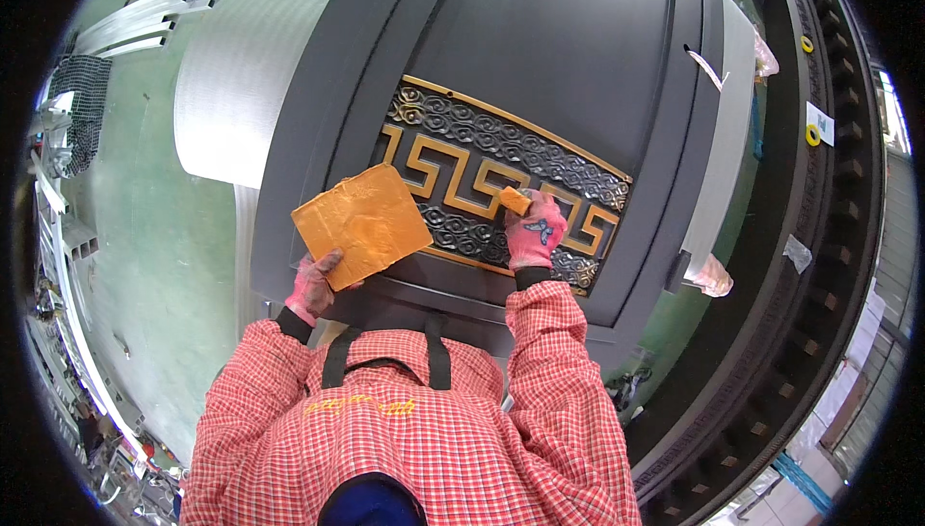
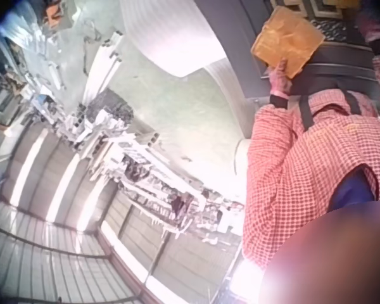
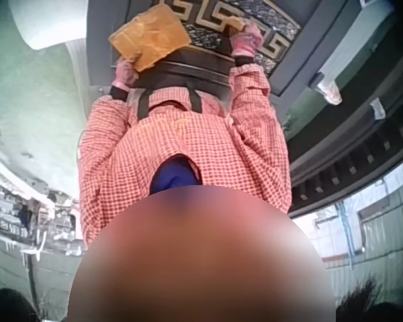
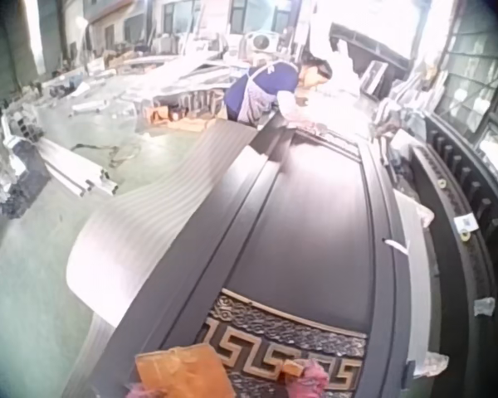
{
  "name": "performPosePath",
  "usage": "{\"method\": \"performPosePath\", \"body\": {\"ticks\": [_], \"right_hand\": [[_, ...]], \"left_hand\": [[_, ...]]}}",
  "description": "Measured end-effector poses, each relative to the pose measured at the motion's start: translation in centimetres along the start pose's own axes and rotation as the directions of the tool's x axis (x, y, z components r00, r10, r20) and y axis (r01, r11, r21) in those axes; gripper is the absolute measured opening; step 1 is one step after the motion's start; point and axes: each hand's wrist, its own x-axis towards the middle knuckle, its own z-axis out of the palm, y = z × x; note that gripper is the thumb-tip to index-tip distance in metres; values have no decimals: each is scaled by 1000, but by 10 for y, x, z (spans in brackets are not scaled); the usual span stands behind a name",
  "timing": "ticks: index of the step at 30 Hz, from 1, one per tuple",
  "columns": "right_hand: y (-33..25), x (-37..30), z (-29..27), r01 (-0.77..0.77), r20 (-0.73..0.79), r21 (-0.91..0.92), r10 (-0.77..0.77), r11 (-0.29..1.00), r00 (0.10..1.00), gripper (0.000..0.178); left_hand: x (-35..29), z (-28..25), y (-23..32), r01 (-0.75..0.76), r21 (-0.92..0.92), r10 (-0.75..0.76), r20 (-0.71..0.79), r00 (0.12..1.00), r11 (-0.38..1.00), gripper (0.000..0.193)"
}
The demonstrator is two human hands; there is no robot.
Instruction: The person applies gold leaf to a decorative Greek key pattern on a dark gray panel using a small sponge and a gold leaf sheet. They repeatedly dab the sponge onto the pattern to transfer the gold material.
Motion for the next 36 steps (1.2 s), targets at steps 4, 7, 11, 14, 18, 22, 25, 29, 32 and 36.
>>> {"method": "performPosePath", "body": {"ticks": [4, 7, 11, 14, 18, 22, 25, 29, 32, 36], "right_hand": [[-22, 2, -1, 126, -9, 129, -126, 984, 992, 31], [-9, 2, 1, 89, 44, 49, -91, 995, 995, 33], [-1, -3, -21, 50, -90, 86, -42, 995, 995, 28], [-33, -13, -30, 166, -105, 235, -144, 958, 984, 26], [-83, -34, -33, 271, 68, 388, -321, 881, 945, 34], [-109, -45, -21, 454, 175, 230, -496, 861, 851, 30], [-107, -41, -26, 464, 138, 129, -479, 877, 867, 30], [-107, -44, -19, 573, 180, 166, -596, 802, 782, 32], [-94, -36, -21, 475, 88, 233, -505, 848, 858, 30], [-39, -12, -2, 150, -56, 298, -139, 943, 989, 33]], "left_hand": [[4, 2, -3, 4, -15, -4, -15, 1000, 1000, 50], [5, 9, -2, 1, -13, -1, 5, 1000, 1000, 50], [3, 19, 4, -6, -24, 6, 21, 1000, 1000, 49], [7, 24, 6, 13, -20, -12, 43, 999, 1000, 48], [15, 31, -2, 8, -15, -6, 87, 996, 1000, 46], [12, 43, 3, -4, 16, 2, 111, 994, 1000, 46], [11, 46, 3, -14, 19, 12, 111, 994, 1000, 46], [13, 42, -3, -3, 40, -1, 107, 994, 999, 46], [11, 38, -2, -2, 25, 0, 95, 995, 1000, 45], [10, 26, 2, 20, -15, -20, 60, 998, 1000, 47]]}}
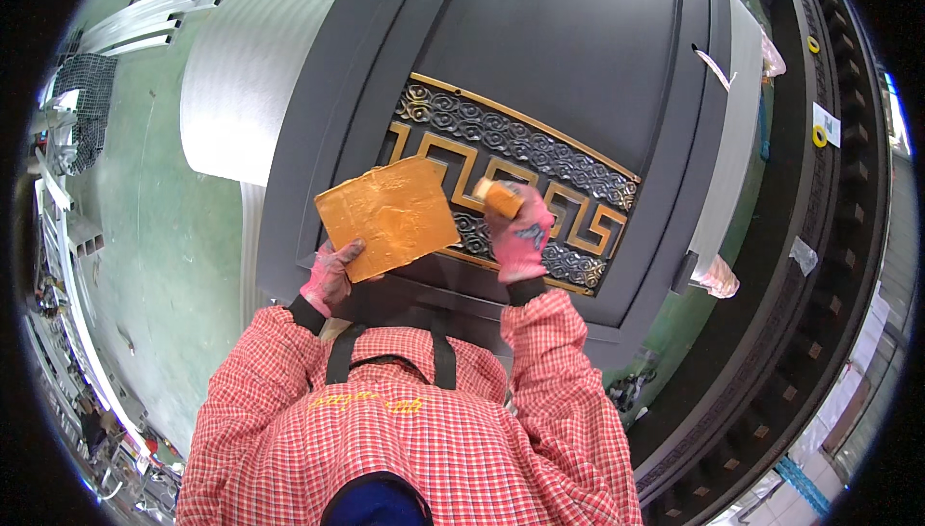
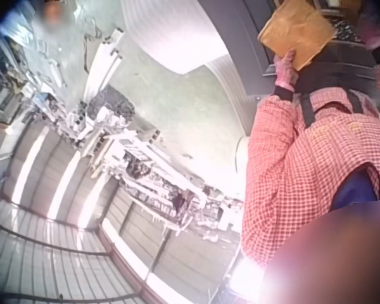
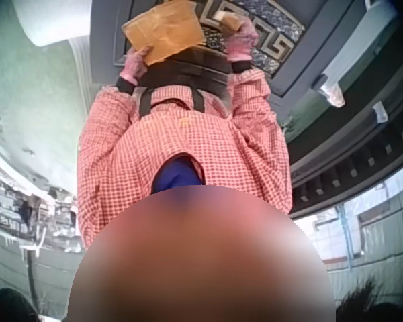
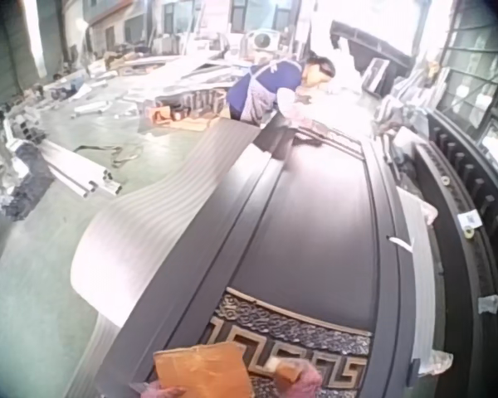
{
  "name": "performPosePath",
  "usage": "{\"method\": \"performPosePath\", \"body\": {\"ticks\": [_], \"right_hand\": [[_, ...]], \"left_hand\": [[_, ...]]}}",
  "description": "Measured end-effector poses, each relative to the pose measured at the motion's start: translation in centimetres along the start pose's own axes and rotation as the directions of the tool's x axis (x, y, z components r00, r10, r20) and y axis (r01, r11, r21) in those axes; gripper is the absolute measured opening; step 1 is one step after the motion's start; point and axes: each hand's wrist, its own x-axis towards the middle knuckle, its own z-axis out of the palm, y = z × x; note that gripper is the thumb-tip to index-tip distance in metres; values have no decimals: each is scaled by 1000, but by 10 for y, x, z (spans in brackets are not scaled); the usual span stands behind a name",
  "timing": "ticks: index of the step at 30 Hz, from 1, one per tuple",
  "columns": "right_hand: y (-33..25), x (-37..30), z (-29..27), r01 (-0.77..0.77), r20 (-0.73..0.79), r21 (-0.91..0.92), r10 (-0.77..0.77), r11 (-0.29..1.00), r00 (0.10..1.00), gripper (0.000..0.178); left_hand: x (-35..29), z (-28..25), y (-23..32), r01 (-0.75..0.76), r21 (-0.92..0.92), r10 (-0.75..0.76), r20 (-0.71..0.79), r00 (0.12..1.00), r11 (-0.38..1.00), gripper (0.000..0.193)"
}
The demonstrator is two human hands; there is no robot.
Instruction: The person applies gold leaf to a decorative Greek key pattern on a dark gray panel using a small sponge and a gold leaf sheet. They repeatedly dab the sponge onto the pattern to transfer the gold material.
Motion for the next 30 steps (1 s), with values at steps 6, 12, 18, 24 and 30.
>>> {"method": "performPosePath", "body": {"ticks": [6, 12, 18, 24, 30], "right_hand": [[48, 37, 23, -239, -6, -20, 238, 971, 971, 37], [37, 27, 19, -214, 171, -167, 242, 962, 955, 32], [29, 30, 9, -237, 66, -23, 238, 971, 969, 39], [34, 27, 20, -225, 96, -177, 245, 958, 965, 34], [32, 18, 5, -123, -44, -49, 121, 991, 992, 32]], "left_hand": [[1, -15, -4, -14, 14, 15, -43, 999, 1000, 51], [0, -18, -7, -27, 2, 27, -64, 998, 1000, 50], [1, -18, -9, -5, -12, 5, -73, 997, 1000, 51], [2, -12, -6, -25, -7, 24, -68, 997, 1000, 49], [0, -15, -6, -15, -8, 14, -75, 997, 1000, 49]]}}
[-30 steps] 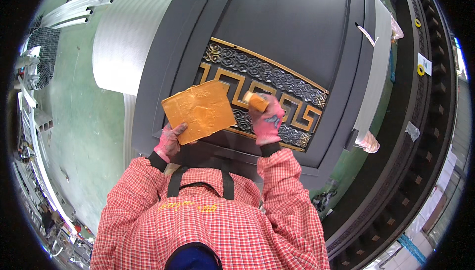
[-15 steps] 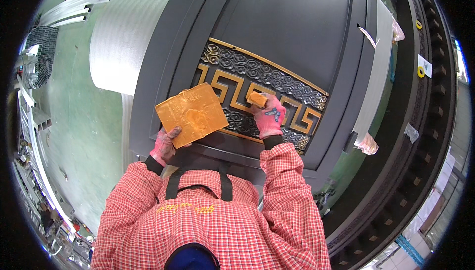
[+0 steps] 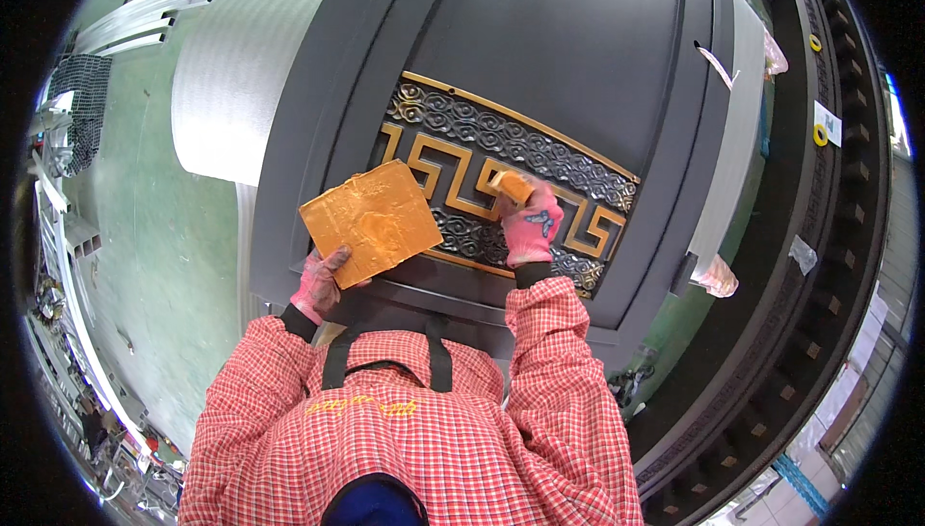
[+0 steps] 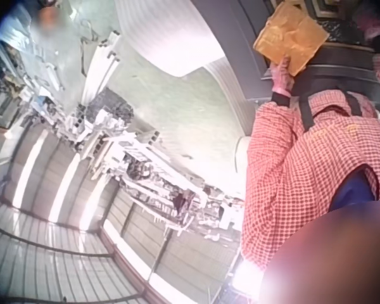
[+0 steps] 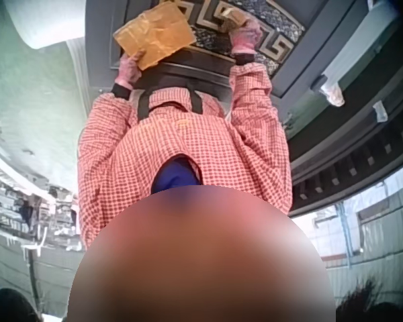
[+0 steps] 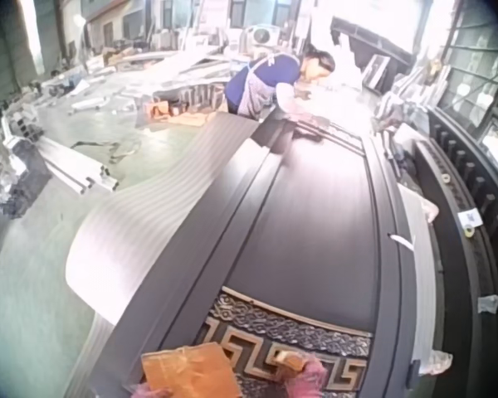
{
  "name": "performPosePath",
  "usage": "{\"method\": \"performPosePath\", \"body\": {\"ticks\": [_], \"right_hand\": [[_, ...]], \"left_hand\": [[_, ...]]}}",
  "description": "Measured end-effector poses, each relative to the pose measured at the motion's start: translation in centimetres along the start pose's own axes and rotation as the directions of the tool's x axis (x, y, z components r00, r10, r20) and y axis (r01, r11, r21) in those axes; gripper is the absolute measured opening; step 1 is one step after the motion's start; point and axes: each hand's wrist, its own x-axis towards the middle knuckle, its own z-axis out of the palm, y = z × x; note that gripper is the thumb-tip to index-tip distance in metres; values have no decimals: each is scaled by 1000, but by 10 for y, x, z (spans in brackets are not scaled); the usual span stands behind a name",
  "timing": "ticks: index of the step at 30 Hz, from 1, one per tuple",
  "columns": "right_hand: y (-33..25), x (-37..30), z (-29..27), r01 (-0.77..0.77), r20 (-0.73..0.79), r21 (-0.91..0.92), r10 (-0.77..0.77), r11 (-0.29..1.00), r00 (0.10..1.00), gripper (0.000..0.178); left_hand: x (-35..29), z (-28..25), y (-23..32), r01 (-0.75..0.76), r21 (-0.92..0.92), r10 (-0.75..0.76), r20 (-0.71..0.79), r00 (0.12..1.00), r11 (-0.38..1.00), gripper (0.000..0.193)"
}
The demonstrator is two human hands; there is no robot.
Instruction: The person applies gold leaf to a decorative Greek key pattern on a dark gray panel using a small sponge and a gold leaf sheet. They repeatedly dab the sponge onto the pattern to transfer the gold material.
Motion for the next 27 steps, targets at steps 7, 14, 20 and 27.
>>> {"method": "performPosePath", "body": {"ticks": [7, 14, 20, 27], "right_hand": [[-1, 27, 8, 35, 78, -117, -26, 993, 997, 33], [2, 24, -13, 0, -29, -201, -6, 980, 1000, 31], [-7, 31, 4, 69, 101, -167, -52, 984, 994, 31], [9, 30, -25, 25, 14, -283, -21, 959, 1000, 30]], "left_hand": [[1, 5, 0, 28, 17, -28, 10, 1000, 999, 48], [2, 2, 1, 22, 27, -22, 22, 999, 999, 48], [3, 12, -2, 29, 36, -30, 18, 999, 999, 48], [4, 11, 0, 35, 43, -36, 29, 999, 998, 48]]}}
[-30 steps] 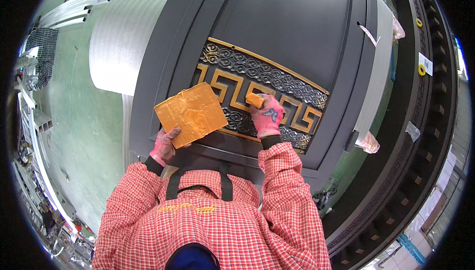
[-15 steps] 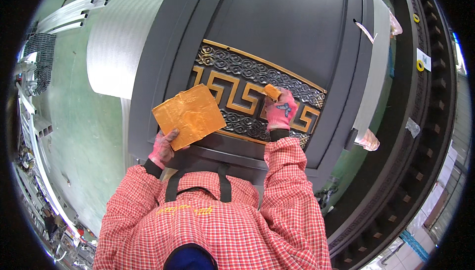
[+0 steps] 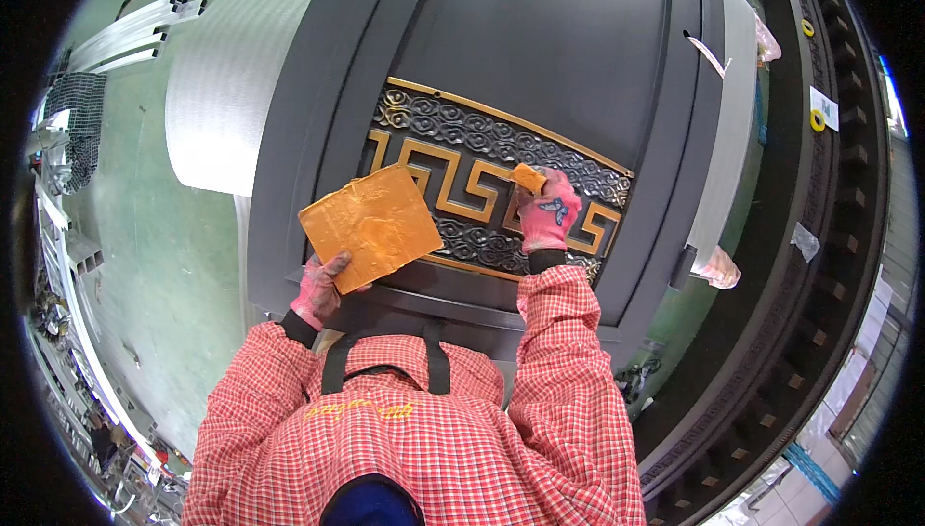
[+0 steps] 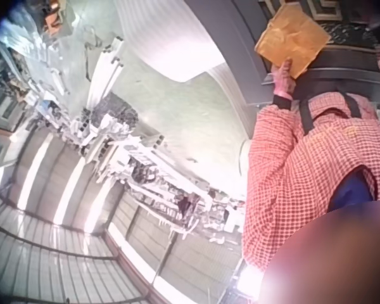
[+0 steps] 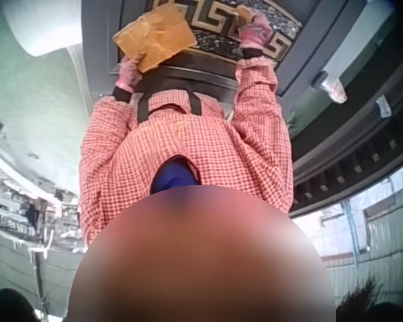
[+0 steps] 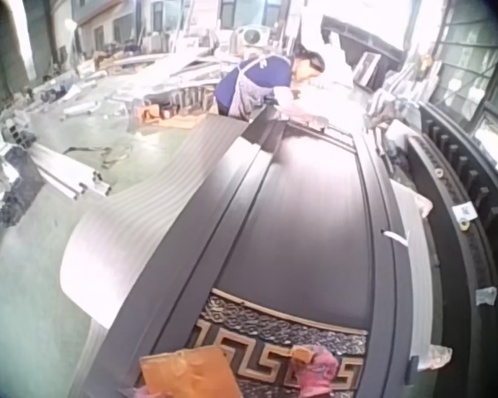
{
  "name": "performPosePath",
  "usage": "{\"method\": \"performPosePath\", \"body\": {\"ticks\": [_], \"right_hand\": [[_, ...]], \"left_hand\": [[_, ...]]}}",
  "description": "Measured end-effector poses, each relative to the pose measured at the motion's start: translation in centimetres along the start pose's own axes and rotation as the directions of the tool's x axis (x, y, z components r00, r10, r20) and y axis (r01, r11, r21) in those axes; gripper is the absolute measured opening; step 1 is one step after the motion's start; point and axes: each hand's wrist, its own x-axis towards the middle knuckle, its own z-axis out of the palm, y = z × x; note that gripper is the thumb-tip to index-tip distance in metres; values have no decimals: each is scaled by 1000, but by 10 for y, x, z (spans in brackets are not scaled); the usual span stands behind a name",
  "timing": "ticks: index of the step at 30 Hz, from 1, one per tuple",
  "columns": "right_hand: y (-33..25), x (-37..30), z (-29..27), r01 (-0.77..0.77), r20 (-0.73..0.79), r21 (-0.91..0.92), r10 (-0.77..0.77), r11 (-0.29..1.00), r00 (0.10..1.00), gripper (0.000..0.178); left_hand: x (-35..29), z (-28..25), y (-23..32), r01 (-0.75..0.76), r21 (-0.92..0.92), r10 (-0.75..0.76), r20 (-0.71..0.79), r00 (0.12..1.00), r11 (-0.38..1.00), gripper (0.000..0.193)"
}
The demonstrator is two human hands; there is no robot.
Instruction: The person applies gold leaf to a decorative Greek key pattern on a dark gray panel using a small sponge and a gold leaf sheet. They repeatedly dab the sponge onto the pattern to transfer the gold material.
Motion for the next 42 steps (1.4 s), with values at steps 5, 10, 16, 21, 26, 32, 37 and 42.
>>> {"method": "performPosePath", "body": {"ticks": [5, 10, 16, 21, 26, 32, 37, 42], "right_hand": [[-3, -3, 14, 42, 40, 42, -43, 998, 998, 31], [15, -6, -7, -10, -34, -73, 8, 997, 999, 37], [-50, -44, -28, 132, 99, 452, -196, 882, 976, 33], [-87, -63, -24, 320, 186, 312, -388, 895, 903, 40], [-77, -64, -28, 301, 121, 175, -324, 937, 938, 41], [-64, -66, -23, 333, 112, 254, -369, 908, 922, 36], [0, -45, -16, -2, -98, 321, 35, 947, 995, 33], [28, -18, 5, -60, -88, 249, 84, 967, 993, 37]], "left_hand": [[3, 6, -2, 11, 22, -12, 21, 1000, 1000, 47], [5, 18, 1, 2, 38, -3, 34, 999, 999, 47], [10, 35, 2, -6, 44, 3, 77, 997, 999, 46], [14, 43, -3, -12, 89, 4, 96, 995, 996, 45], [11, 46, -3, -1, 122, -11, 100, 995, 993, 45], [14, 45, -3, 13, 95, -24, 111, 993, 995, 45], [13, 26, 2, 23, 51, -25, 45, 999, 998, 46], [12, 25, 2, 6, 58, -8, 27, 1000, 998, 47]]}}
